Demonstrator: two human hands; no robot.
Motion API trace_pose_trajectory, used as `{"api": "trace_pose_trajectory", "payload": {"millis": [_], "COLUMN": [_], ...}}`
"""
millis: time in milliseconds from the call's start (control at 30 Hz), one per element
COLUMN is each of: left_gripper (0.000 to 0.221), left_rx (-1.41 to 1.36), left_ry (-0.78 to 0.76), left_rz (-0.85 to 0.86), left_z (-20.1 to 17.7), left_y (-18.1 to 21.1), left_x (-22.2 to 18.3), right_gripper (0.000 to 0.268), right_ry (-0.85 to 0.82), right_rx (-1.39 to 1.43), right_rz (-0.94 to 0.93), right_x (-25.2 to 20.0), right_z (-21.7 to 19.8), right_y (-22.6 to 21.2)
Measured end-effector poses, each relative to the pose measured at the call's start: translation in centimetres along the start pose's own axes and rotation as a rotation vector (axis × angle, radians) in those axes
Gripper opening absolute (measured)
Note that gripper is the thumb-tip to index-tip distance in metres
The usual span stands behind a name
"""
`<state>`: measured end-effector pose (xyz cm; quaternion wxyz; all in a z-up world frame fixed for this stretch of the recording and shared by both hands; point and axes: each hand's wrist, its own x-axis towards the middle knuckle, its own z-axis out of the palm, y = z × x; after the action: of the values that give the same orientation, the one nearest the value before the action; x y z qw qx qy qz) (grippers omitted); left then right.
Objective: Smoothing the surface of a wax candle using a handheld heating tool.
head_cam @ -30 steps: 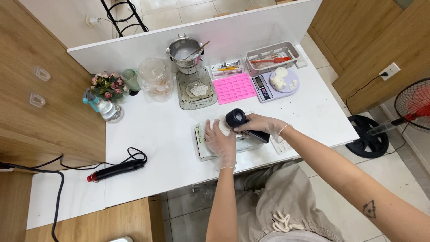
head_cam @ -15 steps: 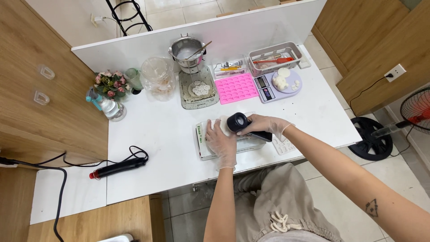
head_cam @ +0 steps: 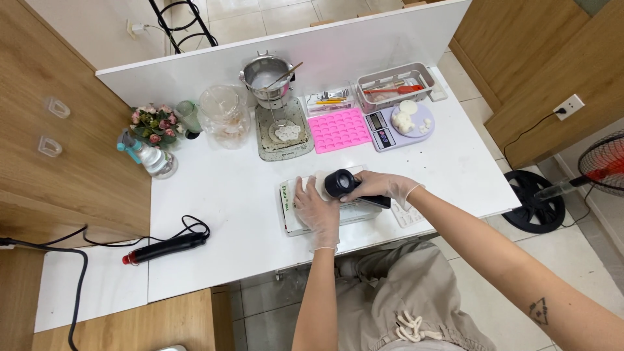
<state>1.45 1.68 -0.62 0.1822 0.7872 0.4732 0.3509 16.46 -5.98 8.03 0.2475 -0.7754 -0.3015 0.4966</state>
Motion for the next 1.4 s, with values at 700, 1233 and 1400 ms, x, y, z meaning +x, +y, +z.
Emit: {"api": "trace_pose_trajectory", "payload": {"millis": [700,1233,1400], "left_gripper": [0.084,0.084,0.082], "left_rx": [0.011,0.01,0.009], "left_ry": [0.009,-0.031,0.04], "left_rz": [0.013,0.004,0.007], "left_z": [-0.8,-0.9,0.3], "left_y": [0.5,0.4,0.1], "left_x": [0.0,0.1,0.2], "right_gripper": [0.04,0.039,0.039], "right_ry": [0.1,0.141,0.082], "right_rx": [0.094,0.11,0.086], "right_rz": [-0.057,0.002,-0.031], "right_x": [-4.3,-5.4,-4.9], "right_z": [1.9,1.6,1.1], "right_y": [-2.4,-3.5,-2.7]}}
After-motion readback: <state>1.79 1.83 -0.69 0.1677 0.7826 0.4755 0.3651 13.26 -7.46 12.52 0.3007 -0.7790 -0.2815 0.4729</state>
